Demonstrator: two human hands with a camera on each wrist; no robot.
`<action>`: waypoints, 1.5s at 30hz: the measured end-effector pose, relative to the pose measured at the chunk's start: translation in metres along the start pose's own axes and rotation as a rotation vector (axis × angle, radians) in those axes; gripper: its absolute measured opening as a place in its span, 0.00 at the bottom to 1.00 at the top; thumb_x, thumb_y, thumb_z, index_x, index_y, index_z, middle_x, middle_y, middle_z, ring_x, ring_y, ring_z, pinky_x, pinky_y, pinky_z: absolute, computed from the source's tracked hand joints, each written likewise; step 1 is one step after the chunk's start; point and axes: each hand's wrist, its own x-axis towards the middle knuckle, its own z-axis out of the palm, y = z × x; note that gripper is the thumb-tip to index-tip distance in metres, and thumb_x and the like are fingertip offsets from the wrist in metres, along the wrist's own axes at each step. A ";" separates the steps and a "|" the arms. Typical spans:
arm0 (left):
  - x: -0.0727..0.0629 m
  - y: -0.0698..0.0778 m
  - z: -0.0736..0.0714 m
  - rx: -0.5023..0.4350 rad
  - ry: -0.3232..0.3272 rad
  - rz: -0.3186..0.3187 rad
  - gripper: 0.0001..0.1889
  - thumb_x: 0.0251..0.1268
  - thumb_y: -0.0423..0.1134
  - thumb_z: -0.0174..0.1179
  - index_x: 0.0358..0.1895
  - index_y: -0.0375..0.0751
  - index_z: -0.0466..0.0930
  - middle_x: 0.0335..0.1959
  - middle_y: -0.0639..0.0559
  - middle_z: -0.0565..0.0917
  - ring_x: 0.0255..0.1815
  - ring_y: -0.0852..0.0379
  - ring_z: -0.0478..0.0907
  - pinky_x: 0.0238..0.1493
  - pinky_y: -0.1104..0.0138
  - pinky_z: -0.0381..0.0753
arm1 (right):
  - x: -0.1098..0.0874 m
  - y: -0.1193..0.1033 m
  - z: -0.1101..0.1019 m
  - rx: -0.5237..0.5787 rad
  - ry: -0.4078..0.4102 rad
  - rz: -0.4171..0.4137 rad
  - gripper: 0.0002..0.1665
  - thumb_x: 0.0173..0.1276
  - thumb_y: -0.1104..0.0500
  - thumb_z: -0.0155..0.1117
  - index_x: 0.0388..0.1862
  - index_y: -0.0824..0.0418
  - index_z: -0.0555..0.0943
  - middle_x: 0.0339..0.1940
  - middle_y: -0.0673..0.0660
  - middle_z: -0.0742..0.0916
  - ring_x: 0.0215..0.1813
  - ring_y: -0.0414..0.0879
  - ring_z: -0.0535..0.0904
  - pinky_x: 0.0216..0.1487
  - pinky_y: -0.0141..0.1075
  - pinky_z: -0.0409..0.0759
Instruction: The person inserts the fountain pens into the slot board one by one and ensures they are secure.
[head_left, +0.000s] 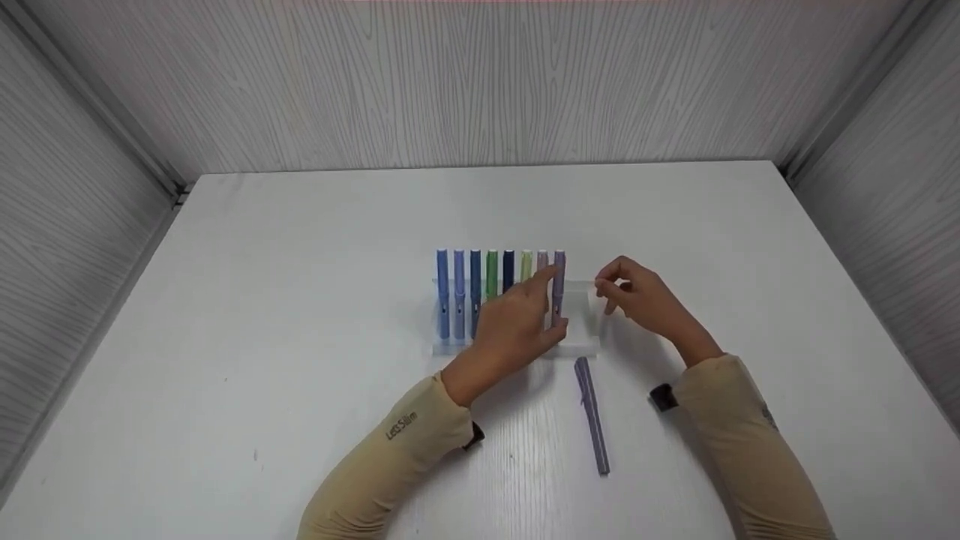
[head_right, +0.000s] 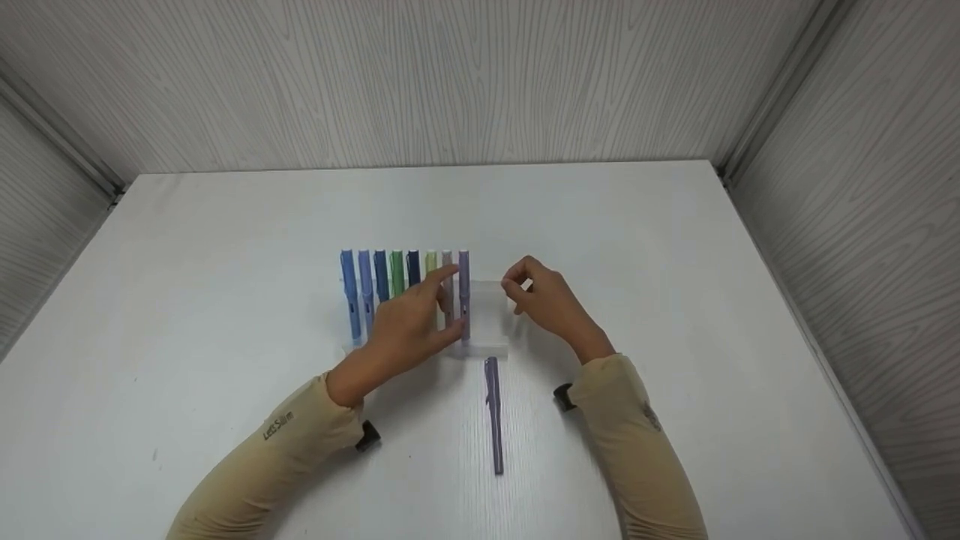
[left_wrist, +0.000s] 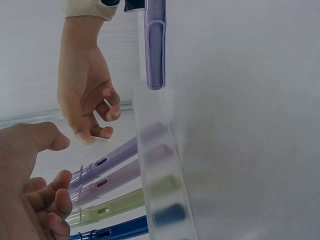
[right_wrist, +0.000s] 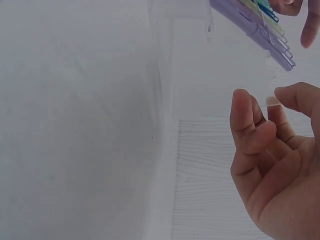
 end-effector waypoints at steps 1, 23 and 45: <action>-0.001 0.001 -0.001 -0.011 -0.015 0.001 0.35 0.59 0.51 0.64 0.68 0.42 0.65 0.31 0.52 0.82 0.24 0.59 0.74 0.22 0.70 0.72 | 0.000 0.000 0.000 0.001 -0.001 -0.002 0.17 0.75 0.49 0.52 0.49 0.61 0.72 0.42 0.58 0.81 0.33 0.45 0.81 0.31 0.32 0.73; -0.021 0.013 0.002 -0.201 -0.392 0.018 0.40 0.54 0.57 0.67 0.69 0.49 0.63 0.36 0.54 0.84 0.30 0.63 0.74 0.23 0.72 0.68 | -0.001 0.000 -0.001 -0.005 -0.002 -0.014 0.17 0.75 0.48 0.51 0.49 0.61 0.73 0.43 0.60 0.81 0.32 0.43 0.80 0.33 0.33 0.73; -0.023 0.015 0.017 -0.210 -0.649 -0.029 0.41 0.47 0.66 0.68 0.64 0.51 0.70 0.28 0.60 0.77 0.29 0.63 0.73 0.25 0.68 0.68 | -0.001 0.000 -0.001 0.008 -0.004 -0.007 0.17 0.75 0.49 0.51 0.51 0.60 0.73 0.44 0.58 0.81 0.33 0.44 0.82 0.32 0.33 0.73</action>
